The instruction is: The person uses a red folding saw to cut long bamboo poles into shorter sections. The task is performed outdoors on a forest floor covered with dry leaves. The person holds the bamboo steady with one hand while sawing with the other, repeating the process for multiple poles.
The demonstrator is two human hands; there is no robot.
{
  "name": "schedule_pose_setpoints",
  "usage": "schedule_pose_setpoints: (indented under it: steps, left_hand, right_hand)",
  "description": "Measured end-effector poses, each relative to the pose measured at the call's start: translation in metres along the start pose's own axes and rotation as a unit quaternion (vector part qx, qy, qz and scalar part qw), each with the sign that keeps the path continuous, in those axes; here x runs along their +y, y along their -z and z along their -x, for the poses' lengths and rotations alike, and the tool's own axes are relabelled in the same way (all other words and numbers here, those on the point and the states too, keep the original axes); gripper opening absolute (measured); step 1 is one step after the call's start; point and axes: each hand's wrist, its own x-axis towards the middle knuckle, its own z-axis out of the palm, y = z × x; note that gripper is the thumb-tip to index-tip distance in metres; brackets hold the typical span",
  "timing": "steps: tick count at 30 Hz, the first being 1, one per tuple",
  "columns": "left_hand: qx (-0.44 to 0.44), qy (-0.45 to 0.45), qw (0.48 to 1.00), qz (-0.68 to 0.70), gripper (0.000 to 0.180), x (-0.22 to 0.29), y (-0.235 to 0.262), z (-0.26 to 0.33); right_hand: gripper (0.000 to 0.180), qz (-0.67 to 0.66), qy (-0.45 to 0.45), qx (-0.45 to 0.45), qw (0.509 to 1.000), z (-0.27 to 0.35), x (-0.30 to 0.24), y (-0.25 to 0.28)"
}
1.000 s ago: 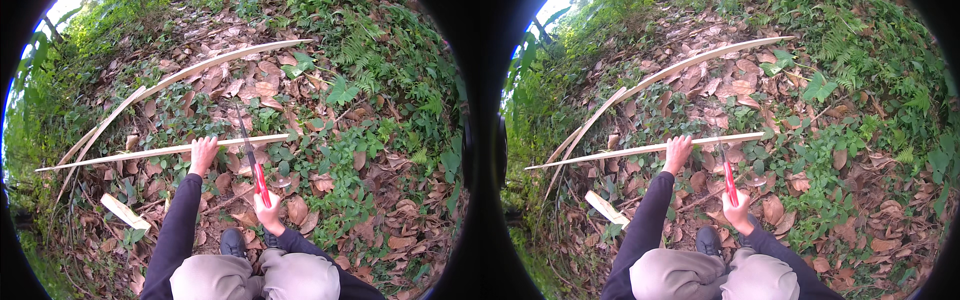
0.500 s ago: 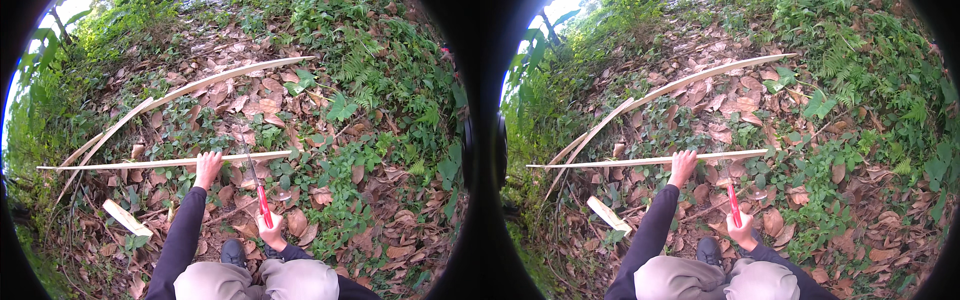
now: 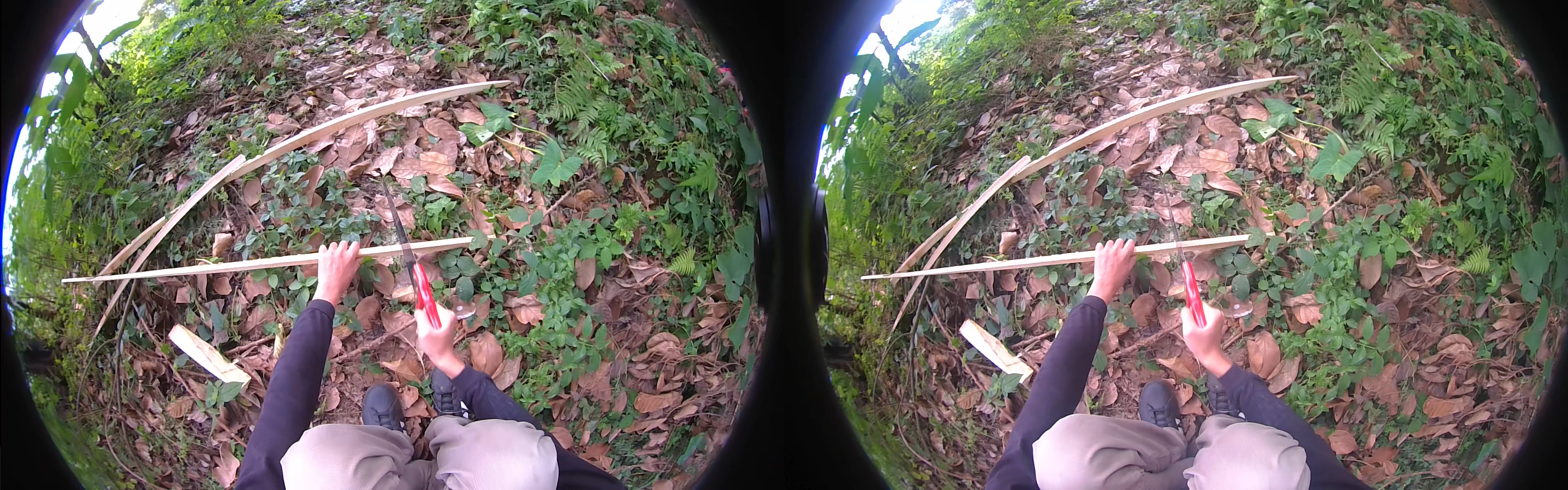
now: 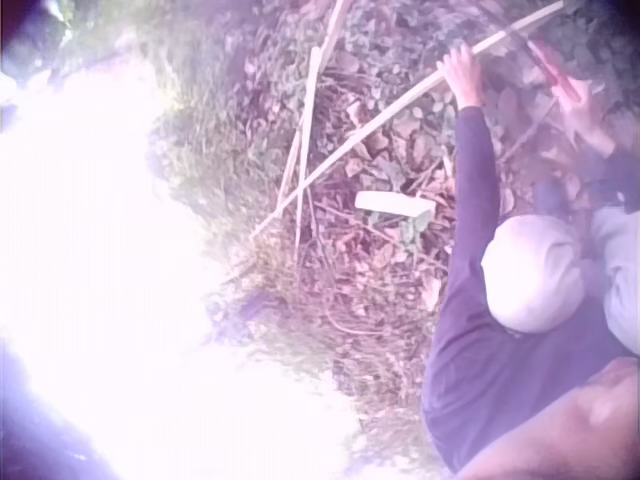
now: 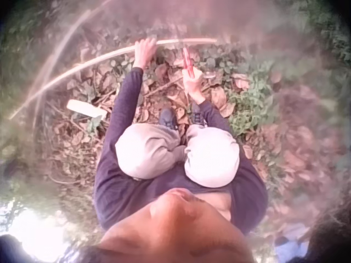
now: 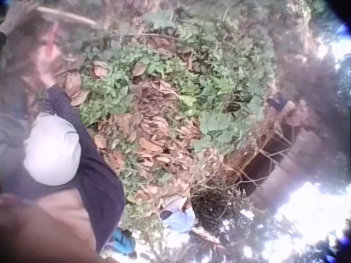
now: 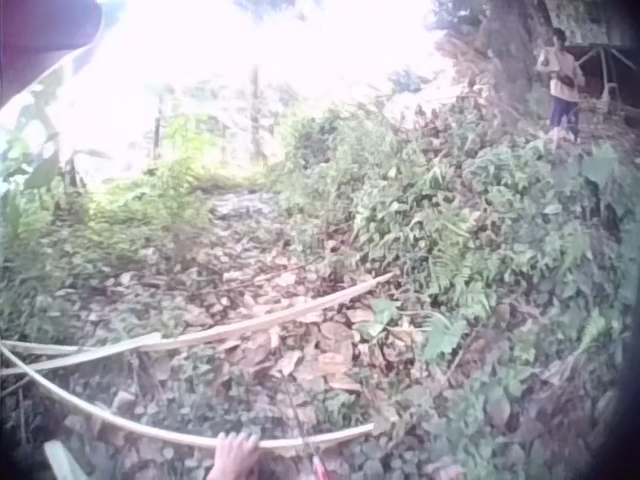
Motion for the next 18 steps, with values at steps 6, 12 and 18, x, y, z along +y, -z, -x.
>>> schedule_pose_setpoints:
  steps: [6, 12, 18]
  left_hand:
    - [-0.027, 0.009, 1.000, 0.005, 0.021, -0.006, 0.000, -0.002]
    - [-0.015, -0.004, 1.000, 0.005, 0.022, -0.003, 0.002, 0.001]
    - [-0.043, 0.009, 0.999, 0.024, 0.021, -0.003, 0.001, -0.005]
  right_hand:
    - [0.018, 0.049, 0.060, -0.011, 0.997, 0.018, -0.004, 0.007]
    - [0.024, 0.026, 0.039, -0.011, 0.999, -0.017, 0.006, -0.003]
    - [0.018, 0.020, 0.031, -0.004, 0.999, 0.023, -0.003, 0.010]
